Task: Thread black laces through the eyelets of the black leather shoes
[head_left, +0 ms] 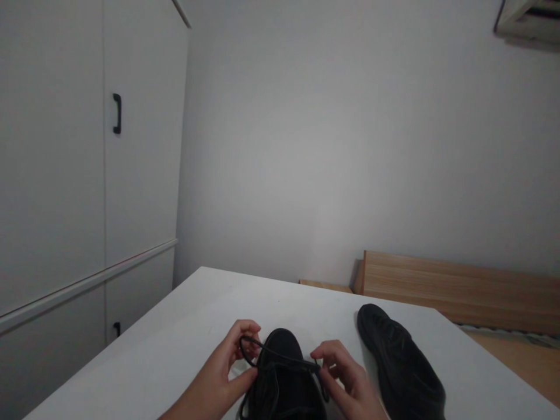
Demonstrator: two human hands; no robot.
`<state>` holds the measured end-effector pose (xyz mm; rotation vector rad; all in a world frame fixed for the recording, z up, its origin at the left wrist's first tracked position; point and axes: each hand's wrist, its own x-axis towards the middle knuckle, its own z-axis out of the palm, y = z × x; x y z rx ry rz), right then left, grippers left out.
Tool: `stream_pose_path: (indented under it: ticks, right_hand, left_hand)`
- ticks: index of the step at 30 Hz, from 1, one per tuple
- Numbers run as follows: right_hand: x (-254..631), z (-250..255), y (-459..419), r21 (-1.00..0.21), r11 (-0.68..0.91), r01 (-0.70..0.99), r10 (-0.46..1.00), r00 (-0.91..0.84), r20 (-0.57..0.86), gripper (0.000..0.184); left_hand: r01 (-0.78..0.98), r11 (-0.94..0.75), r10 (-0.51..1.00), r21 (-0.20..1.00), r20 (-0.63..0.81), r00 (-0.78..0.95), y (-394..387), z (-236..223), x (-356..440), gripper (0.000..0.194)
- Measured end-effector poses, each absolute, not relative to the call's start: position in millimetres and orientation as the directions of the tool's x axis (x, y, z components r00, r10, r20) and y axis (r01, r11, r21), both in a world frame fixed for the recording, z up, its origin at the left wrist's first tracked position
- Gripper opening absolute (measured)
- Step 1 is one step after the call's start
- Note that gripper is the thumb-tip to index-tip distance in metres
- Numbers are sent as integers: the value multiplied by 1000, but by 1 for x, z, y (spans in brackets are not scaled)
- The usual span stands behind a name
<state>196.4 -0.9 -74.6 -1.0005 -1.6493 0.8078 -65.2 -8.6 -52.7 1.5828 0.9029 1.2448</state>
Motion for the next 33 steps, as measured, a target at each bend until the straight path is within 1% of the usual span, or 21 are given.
stream_pose_path:
  ticks: [1, 3, 5, 9, 12, 17, 20, 22, 24, 26, 28, 30, 33]
  right_hand:
    - [193, -75, -2, -877, 431, 213, 899, -185, 397, 34]
    - [190, -76, -3, -895, 396, 205, 909, -230, 349, 36]
    - [192, -75, -2, -910, 357, 212, 918, -259, 300, 35]
    - [196, -72, 0, -925, 327, 194, 919, -293, 263, 34]
    - [196, -70, 0, -936, 324, 136, 930, -230, 288, 35]
    - [198, -66, 1, -959, 281, -39, 947, -149, 284, 37]
    - [200, -65, 2, -949, 261, -179, 956, -87, 280, 36]
    - [201, -64, 2, -933, 266, -240, 960, -21, 279, 37]
    - [203, -65, 3, -934, 282, -219, 959, 53, 278, 40]
    - [206, -65, 3, -945, 292, -149, 954, 121, 275, 44]
    - [209, -65, 4, -961, 266, -76, 956, 147, 253, 46]
    - [209, -65, 4, -971, 240, -1, 965, 108, 238, 45]
    - [204, -66, 3, -969, 225, 100, 974, -24, 224, 44]
  left_hand:
    - [46, -280, 933, 959, 260, 249, -9, -53, -64, 39]
    - [111, -198, 947, 974, 161, 276, -9, -54, -62, 28]
    - [145, -152, 952, 978, 105, 288, -9, -54, -61, 20]
    - [146, -135, 952, 980, 88, 292, -7, -55, -59, 20]
    - [151, -149, 955, 977, 102, 278, -5, -56, -59, 20]
    - [-19, -126, 951, 992, 127, 282, -4, -48, -62, 32]
    - [-135, -81, 954, 988, 116, 277, -9, -38, -62, 37]
    - [-200, -68, 959, 977, 119, 257, -11, -34, -62, 41]
    - [-241, -83, 969, 967, 135, 206, -11, -33, -62, 44]
    - [-267, -113, 979, 957, 152, 133, -7, -35, -63, 47]
    - [-266, -129, 986, 955, 153, 72, -2, -39, -66, 50]
    - [-194, -139, 987, 971, 152, 56, 2, -43, -69, 51]
    - [64, -194, 976, 979, 186, 115, 1, -44, -69, 41]
